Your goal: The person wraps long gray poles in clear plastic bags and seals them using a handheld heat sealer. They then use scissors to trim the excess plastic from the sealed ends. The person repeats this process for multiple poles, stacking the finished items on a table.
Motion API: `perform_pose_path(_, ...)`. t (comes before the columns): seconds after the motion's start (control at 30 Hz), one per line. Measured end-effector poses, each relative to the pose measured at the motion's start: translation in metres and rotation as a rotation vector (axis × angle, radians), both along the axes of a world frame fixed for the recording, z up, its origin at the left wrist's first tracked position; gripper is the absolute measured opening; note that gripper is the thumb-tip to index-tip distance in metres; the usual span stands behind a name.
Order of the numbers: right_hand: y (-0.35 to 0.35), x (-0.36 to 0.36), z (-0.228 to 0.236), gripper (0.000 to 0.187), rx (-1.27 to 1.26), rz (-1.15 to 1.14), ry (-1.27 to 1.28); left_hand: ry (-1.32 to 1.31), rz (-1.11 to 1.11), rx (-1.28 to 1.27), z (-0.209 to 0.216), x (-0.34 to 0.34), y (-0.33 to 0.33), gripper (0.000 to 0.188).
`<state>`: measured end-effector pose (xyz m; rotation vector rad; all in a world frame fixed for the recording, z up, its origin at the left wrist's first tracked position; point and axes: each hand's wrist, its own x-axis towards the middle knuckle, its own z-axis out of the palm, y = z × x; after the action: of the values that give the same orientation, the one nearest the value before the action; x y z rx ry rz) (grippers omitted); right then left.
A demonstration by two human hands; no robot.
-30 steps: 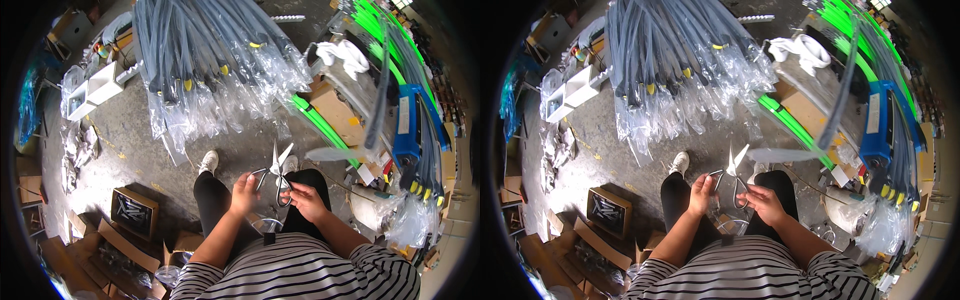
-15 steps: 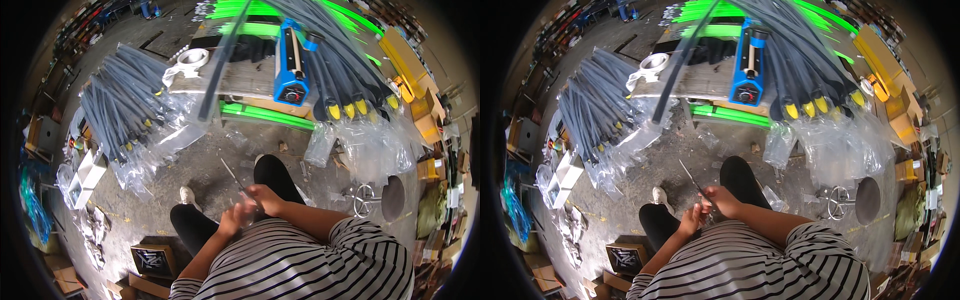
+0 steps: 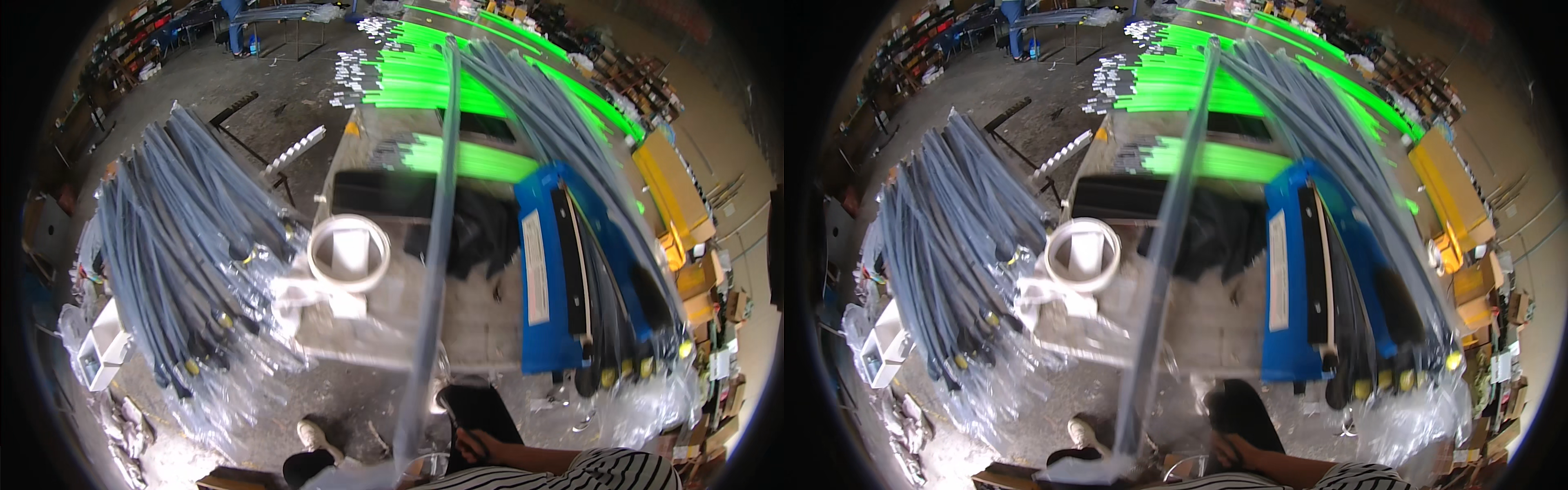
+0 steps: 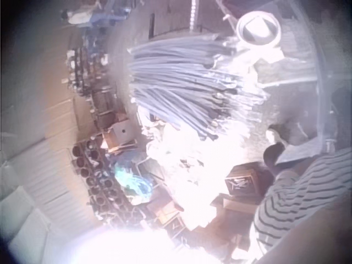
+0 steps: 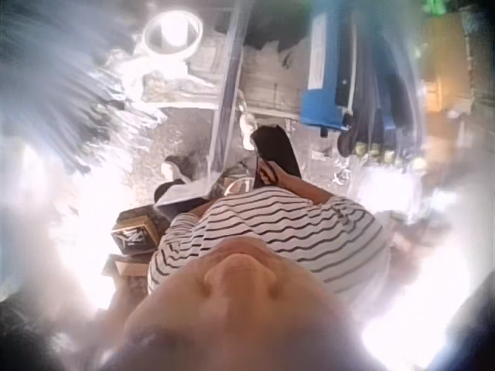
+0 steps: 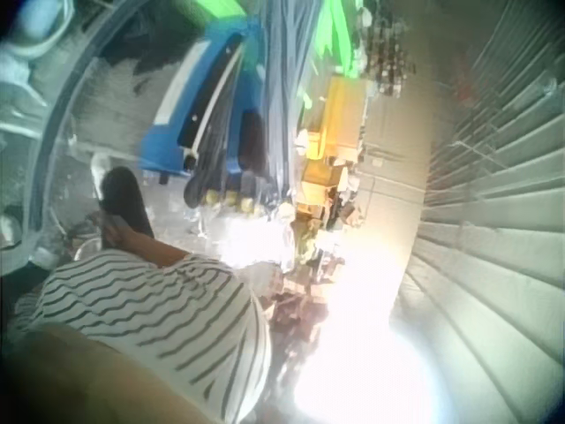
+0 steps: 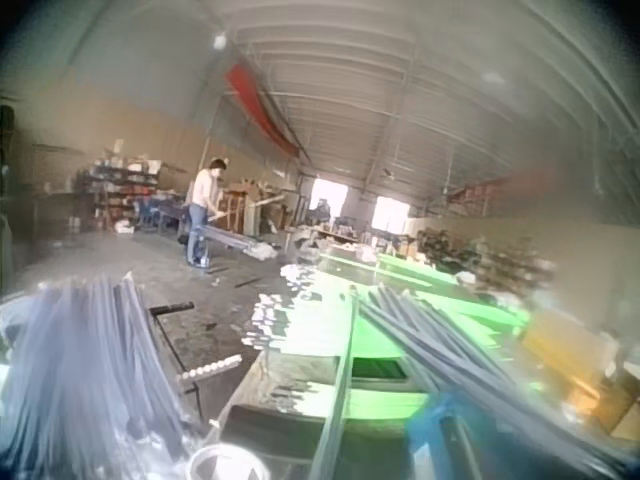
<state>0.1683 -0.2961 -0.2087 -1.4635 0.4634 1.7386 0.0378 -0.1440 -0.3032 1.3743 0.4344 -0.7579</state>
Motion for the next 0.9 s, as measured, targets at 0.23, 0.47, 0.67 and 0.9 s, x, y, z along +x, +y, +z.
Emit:
perform_pose_path(0.23, 0.017, 0.020, 0.032, 0.057, -0.112, 0.216, -0.003, 0.011, 0.093, -0.083, 0.024, 0.030, 0.055, 0.033)
perform_pose_path(0.47, 0.042, 0.027, 0.019, 0.036, 0.283, 0.239, -0.180, -0.024, 0.252, -0.144, 0.048, -0.024, 0.048, 0.033)
perform_pose_path(0.67, 0.094, 0.022, 0.066, 0.048, 0.473, 0.451, -0.606, -0.482, 0.759, 0.311, 0.075, -0.044, 0.137, 0.028)
perform_pose_path(0.9, 0.051, 0.010, 0.108, 0.045, 0.693, 0.617, -0.781, -0.627, 1.079, 0.392, 0.332, -0.064, 0.170, 0.050)
